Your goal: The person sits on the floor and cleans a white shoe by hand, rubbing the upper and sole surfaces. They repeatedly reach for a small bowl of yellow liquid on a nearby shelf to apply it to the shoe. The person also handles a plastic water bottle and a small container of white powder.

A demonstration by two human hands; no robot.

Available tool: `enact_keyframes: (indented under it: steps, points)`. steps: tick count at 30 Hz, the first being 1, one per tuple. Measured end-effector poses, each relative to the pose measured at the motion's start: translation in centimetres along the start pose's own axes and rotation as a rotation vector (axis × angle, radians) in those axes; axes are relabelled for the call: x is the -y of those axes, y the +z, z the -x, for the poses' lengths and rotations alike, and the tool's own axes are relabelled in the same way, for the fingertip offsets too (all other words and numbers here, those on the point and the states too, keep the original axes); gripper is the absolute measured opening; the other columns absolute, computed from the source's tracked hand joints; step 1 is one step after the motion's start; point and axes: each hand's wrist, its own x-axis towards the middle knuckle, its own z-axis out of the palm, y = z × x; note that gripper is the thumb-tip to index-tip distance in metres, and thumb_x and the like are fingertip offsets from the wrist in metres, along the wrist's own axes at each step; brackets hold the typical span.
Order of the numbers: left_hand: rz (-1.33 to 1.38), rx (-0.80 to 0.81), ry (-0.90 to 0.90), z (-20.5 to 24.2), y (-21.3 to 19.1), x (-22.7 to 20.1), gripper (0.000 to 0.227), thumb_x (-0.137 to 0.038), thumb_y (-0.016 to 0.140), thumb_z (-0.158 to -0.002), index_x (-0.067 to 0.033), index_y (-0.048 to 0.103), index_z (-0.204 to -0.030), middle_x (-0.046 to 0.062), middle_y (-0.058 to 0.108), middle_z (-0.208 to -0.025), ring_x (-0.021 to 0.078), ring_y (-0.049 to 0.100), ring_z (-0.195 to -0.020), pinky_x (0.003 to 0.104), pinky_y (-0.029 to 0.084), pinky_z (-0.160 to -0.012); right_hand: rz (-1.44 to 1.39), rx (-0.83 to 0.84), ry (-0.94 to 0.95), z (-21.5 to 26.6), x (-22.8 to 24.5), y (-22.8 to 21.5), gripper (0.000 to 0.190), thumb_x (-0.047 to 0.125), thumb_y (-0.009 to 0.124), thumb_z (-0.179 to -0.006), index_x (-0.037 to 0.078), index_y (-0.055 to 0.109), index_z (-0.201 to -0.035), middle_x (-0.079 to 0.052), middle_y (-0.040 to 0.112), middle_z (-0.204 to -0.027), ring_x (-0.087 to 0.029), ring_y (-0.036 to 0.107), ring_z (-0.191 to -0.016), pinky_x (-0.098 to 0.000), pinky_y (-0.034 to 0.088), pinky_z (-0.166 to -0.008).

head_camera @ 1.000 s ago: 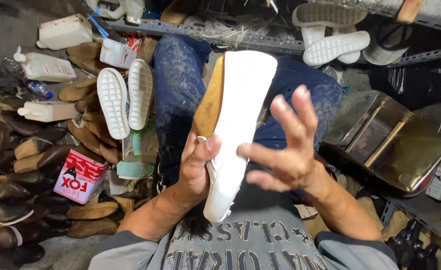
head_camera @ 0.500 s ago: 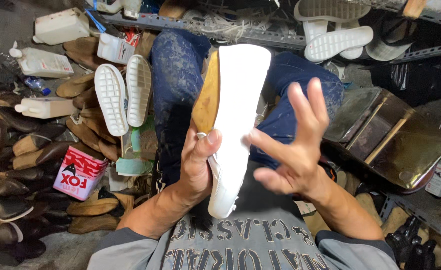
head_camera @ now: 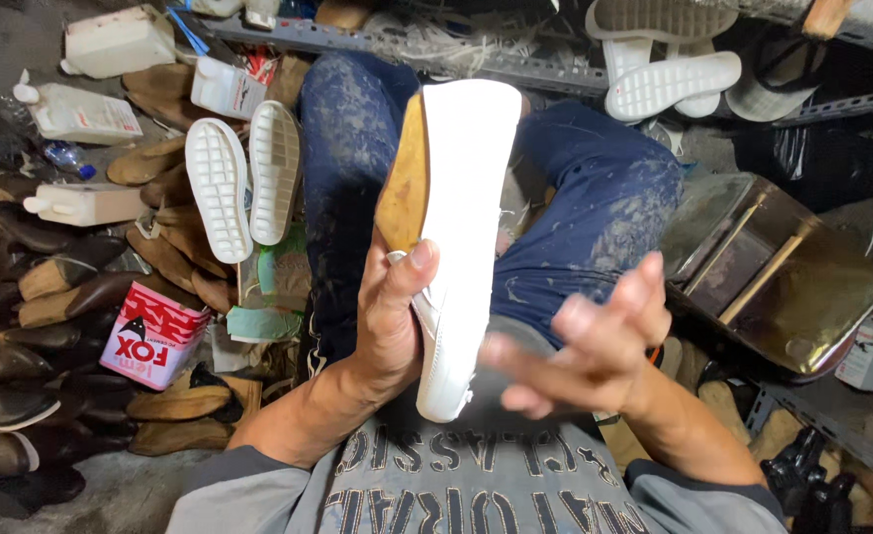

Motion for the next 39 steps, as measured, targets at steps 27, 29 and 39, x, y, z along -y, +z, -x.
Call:
enact_keyframes:
  steps: [27,29,39]
  points:
    - [-0.162,-0.028,0.075,-0.4,0.7,0.0,0.075,-0.028,0.068,-0.091,-0.0087,0.036,-0.156,0.012,0.052,-0.152,0.0227,0.053,-0.135,0.035,0.040,-0.117,-0.397,0.380,0.194,-0.1,-0.1,-1.7,0.041,0.055,0.050,-0.103,0.028,0.075,-0.119,-0.024,0.035,-0.156,-0.044,0.024,-0.152,-0.0618,0.022,-0.130]
    - [-0.179,-0.034,0.086,-0.7,1.0,-0.1,0.076,-0.029,0.068,-0.090,-0.0088,0.035,-0.156,0.012,0.050,-0.154,0.0232,0.050,-0.139,0.036,0.037,-0.121,-0.476,0.359,0.138,0.6,0.1,-1.8,0.037,0.053,0.051,-0.105,0.030,0.077,-0.118,-0.021,0.032,-0.159,-0.038,0.023,-0.154,-0.0556,0.020,-0.132]
    - [-0.211,-0.208,-0.030,-1.2,1.0,0.0,0.065,-0.030,0.066,-0.087,-0.0124,0.047,-0.147,0.015,0.070,-0.115,0.0255,0.072,-0.077,0.037,0.061,-0.071,-0.212,0.353,0.176,-0.2,-0.2,-1.8,0.037,0.050,0.050,-0.106,0.028,0.070,-0.129,-0.023,0.030,-0.160,-0.040,0.017,-0.157,-0.0551,0.018,-0.132]
